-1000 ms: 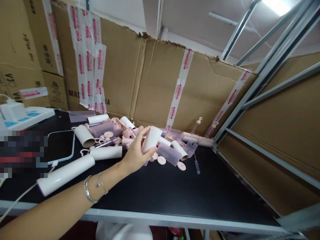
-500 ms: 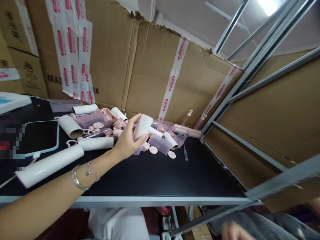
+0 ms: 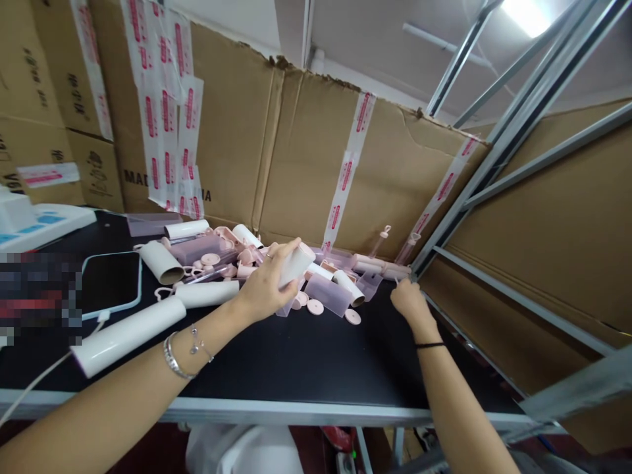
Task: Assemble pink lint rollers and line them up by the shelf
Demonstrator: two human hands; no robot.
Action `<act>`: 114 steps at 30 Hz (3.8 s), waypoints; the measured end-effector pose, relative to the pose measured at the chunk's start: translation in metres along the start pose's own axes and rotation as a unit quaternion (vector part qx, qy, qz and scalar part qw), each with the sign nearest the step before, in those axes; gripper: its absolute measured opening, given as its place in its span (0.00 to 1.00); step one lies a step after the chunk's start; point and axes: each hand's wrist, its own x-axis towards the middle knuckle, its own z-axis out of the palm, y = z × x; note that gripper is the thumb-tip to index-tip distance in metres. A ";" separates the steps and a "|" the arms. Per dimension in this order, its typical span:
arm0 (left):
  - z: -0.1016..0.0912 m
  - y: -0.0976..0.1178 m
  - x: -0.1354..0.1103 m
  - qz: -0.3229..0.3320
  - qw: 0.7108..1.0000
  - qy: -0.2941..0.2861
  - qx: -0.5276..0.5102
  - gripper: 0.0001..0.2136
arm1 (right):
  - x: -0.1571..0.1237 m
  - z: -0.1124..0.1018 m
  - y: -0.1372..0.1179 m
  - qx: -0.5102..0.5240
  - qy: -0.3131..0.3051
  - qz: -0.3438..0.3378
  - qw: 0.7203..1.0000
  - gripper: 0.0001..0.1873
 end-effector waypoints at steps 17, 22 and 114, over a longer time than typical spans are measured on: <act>-0.003 0.009 0.008 -0.037 0.995 -0.029 0.083 0.25 | -0.011 0.059 -0.100 0.089 -0.027 -0.113 0.989 0.17; -0.002 0.008 0.005 -0.027 0.994 -0.046 0.097 0.24 | -0.009 0.061 -0.101 0.084 -0.054 -0.099 0.990 0.16; 0.012 -0.006 0.015 -0.337 0.831 0.153 -0.415 0.14 | -0.019 0.069 -0.123 0.039 -0.110 -0.135 0.984 0.15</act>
